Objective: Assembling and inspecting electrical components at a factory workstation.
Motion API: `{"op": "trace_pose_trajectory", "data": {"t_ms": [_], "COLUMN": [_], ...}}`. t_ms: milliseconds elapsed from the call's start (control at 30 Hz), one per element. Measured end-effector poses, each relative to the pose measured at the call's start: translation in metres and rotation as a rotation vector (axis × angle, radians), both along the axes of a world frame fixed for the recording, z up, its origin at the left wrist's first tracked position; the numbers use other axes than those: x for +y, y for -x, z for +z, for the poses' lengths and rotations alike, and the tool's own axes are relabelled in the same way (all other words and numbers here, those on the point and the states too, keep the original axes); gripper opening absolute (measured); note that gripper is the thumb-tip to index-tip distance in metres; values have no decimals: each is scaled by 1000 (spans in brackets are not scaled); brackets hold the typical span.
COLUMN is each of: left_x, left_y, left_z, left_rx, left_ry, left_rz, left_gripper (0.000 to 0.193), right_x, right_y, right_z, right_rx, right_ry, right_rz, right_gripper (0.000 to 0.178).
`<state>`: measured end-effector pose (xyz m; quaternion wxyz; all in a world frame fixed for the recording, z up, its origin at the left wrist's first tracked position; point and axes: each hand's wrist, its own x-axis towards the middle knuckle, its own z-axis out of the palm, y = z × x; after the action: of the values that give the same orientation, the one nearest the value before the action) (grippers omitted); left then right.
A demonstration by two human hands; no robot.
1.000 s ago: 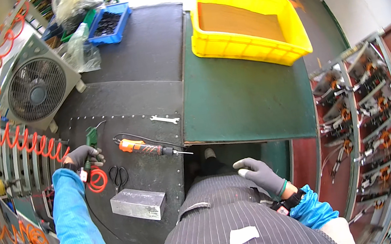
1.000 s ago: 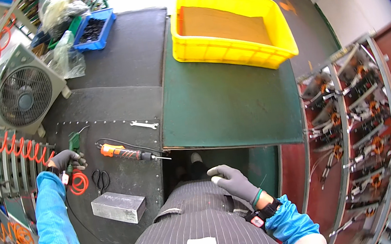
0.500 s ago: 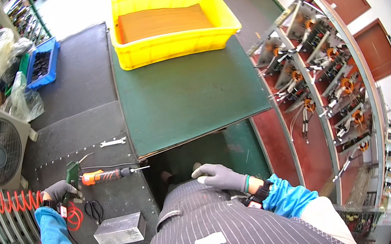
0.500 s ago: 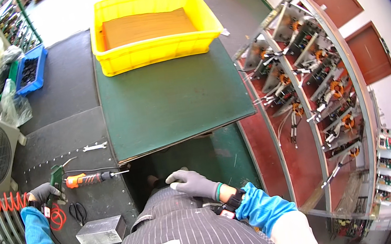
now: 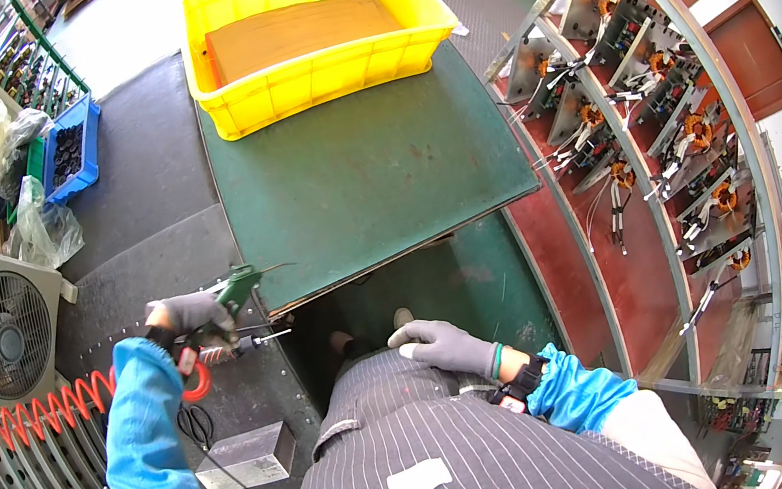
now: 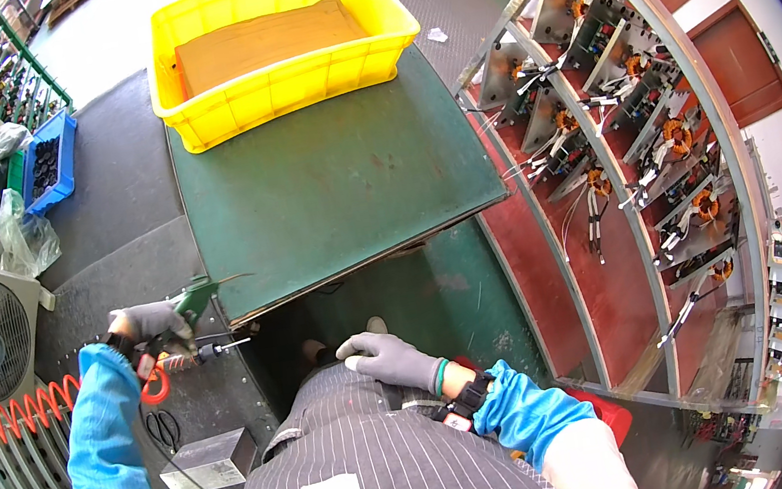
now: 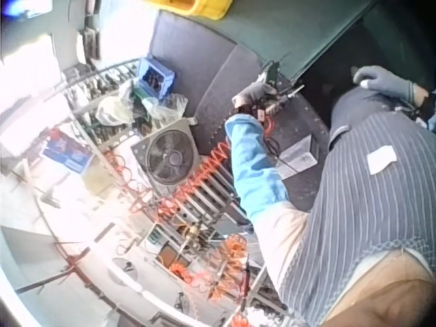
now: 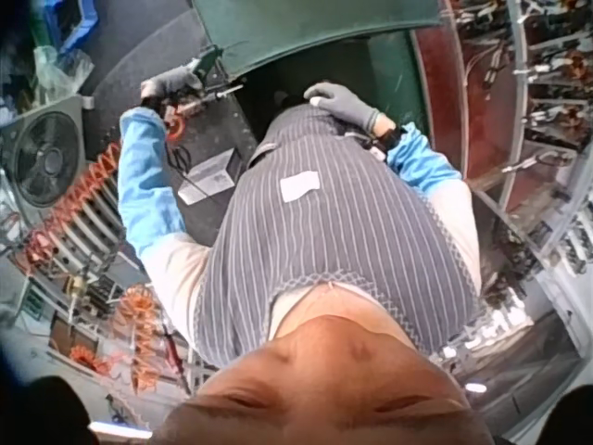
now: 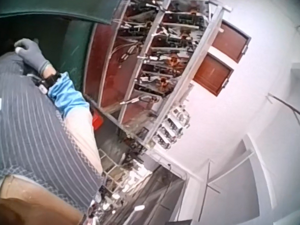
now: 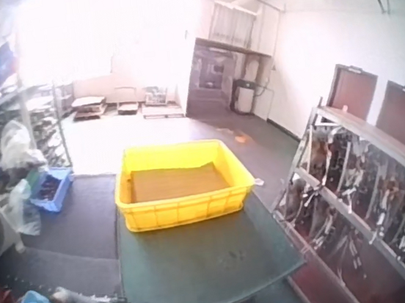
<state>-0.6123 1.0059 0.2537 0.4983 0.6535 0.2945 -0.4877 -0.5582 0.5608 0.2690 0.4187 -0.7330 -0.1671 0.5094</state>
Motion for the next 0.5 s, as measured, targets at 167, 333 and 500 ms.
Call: {"op": "trace_pose_trajectory", "data": {"t_ms": [167, 333, 500], "left_x": [-74, -109, -126], "left_y": [-71, -117, -127], "left_z": [-26, -55, -88], "left_rx": [-30, -121, -289], "left_ry": [195, 144, 202], "left_rz": [-49, -19, 482], "left_gripper": [22, 21, 34], "right_x": [-17, -33, -26], "right_y": [-2, -3, -29], "right_z": [-1, 0, -30], "right_rx": [64, 63, -21], "right_ry": [-8, 28, -118], "right_rz": [-60, -130, -233], "right_gripper": [35, 33, 55]}}
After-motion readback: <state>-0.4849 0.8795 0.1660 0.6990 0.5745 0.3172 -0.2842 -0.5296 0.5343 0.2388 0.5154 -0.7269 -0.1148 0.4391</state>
